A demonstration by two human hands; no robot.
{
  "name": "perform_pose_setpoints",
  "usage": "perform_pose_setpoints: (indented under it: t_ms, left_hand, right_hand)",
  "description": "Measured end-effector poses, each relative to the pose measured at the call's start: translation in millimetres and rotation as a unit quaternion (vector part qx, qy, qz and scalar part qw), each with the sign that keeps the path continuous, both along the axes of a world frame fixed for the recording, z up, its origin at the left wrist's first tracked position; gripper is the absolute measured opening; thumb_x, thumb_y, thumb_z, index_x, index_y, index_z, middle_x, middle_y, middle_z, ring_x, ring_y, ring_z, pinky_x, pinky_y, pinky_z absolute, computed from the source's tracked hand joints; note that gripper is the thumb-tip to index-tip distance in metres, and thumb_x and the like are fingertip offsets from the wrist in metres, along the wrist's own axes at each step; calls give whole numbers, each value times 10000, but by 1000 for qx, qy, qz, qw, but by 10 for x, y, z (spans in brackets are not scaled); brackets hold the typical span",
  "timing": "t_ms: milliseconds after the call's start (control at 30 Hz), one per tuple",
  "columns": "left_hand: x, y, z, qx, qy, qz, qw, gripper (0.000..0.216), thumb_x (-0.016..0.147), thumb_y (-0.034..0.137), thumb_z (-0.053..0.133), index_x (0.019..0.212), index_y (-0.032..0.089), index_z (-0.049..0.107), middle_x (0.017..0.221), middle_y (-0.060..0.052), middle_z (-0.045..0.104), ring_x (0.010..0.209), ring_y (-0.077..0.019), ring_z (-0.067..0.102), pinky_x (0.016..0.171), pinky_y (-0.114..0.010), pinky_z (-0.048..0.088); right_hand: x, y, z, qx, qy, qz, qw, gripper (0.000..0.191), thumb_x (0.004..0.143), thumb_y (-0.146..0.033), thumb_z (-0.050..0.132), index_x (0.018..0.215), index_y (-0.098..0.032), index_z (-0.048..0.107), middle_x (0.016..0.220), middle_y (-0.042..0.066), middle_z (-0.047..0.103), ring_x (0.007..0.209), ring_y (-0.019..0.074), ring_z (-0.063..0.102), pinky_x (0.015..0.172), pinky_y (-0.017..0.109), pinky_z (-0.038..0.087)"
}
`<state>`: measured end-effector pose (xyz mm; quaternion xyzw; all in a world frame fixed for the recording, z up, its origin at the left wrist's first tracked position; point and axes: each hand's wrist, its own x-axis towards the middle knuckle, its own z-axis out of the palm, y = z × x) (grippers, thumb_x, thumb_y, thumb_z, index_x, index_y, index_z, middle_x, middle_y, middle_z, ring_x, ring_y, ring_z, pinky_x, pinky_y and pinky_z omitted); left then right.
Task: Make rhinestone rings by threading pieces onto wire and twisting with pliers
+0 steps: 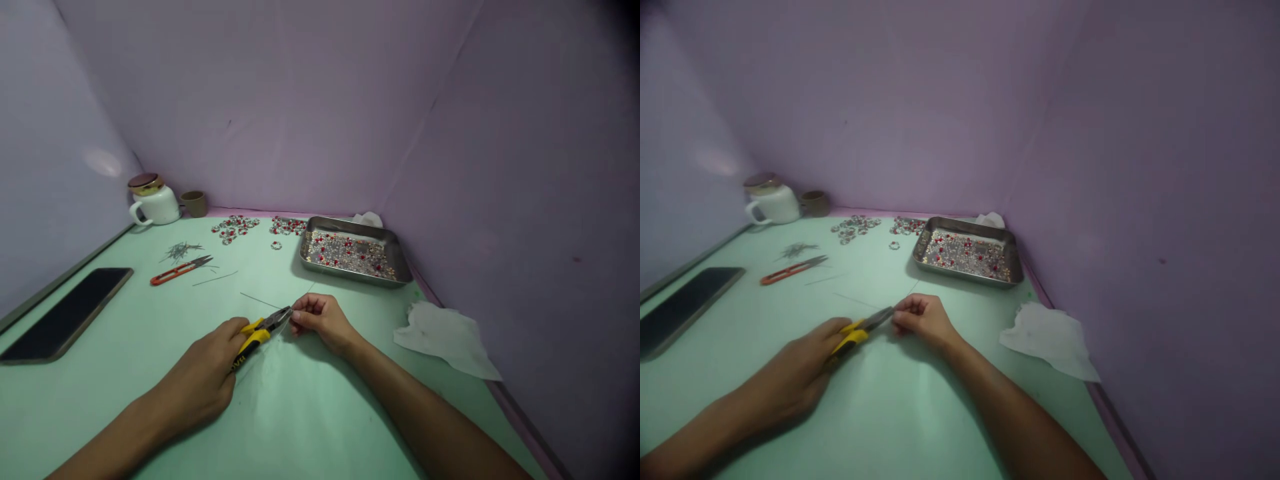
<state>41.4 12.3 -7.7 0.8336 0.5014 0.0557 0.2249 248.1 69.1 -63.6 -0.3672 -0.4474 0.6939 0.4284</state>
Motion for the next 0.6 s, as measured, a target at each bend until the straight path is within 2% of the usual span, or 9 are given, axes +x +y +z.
perform_pose_setpoints:
  t_ms: [433, 600]
  left_hand:
    - [-9, -12, 5, -15, -7, 11, 1000, 487, 634, 20, 359, 1059, 221, 489, 1114, -49, 482, 920, -211, 531, 811, -324, 437]
    - [6, -31, -14, -45, -59, 29, 997, 555, 603, -5, 342, 1098, 227, 441, 1074, -34, 488, 869, -184, 541, 776, -287, 437]
  right_hand:
    - [-19, -7, 12, 10, 10, -4, 1000, 275, 625, -361, 713, 653, -128, 569, 560, 1, 599, 447, 90, 550, 484, 244, 462]
    - [-25, -9, 15, 10, 26, -1, 1000, 273, 625, -350, 718, 701, -122, 588, 609, 9, 623, 471, 84, 566, 499, 234, 471]
